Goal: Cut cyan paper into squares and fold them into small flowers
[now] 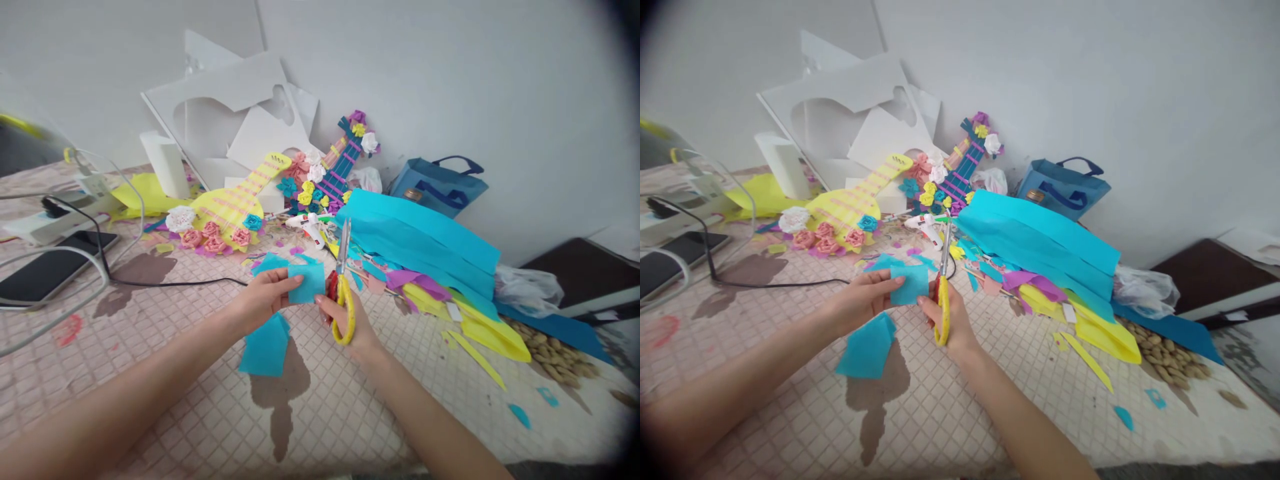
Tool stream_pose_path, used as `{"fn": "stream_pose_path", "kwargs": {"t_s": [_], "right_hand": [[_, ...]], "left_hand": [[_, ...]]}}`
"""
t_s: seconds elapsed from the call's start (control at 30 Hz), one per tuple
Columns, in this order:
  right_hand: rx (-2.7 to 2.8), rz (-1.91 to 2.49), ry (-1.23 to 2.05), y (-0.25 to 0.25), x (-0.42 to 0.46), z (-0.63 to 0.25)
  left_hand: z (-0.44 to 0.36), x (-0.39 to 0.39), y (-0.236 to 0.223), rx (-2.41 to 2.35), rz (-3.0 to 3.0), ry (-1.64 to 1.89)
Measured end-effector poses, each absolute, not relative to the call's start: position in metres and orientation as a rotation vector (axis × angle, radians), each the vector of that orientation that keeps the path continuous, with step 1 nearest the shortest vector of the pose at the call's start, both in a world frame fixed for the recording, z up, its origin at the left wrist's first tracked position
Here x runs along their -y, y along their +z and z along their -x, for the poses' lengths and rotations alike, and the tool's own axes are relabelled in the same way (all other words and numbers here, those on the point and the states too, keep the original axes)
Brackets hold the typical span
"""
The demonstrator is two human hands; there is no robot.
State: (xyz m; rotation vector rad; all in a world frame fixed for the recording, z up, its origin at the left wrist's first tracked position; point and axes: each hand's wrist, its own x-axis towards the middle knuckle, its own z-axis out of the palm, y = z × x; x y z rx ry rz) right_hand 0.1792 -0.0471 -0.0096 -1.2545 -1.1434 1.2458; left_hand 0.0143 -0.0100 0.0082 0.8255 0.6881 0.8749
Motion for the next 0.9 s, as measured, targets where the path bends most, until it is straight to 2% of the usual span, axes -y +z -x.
{"fn": "stream_pose_path", "kwargs": {"t_s": [0.23, 0.57, 0.9], "right_hand": [[1.194, 1.155, 1.317, -0.014, 0.050, -0.181], [1.429, 1.280, 1.434, -0.001, 0.067, -0.175], [1.560, 1.330, 1.307, 0.000, 0.068, -0.171]], "left_hand": [[-0.009, 0.003, 0.016, -0.737, -0.616, 0.967], [0.015, -0.013, 0.045, -0.747, -0.544, 1.142], [0.019, -0.011, 0.053, -0.721, -0.599, 1.239]]}}
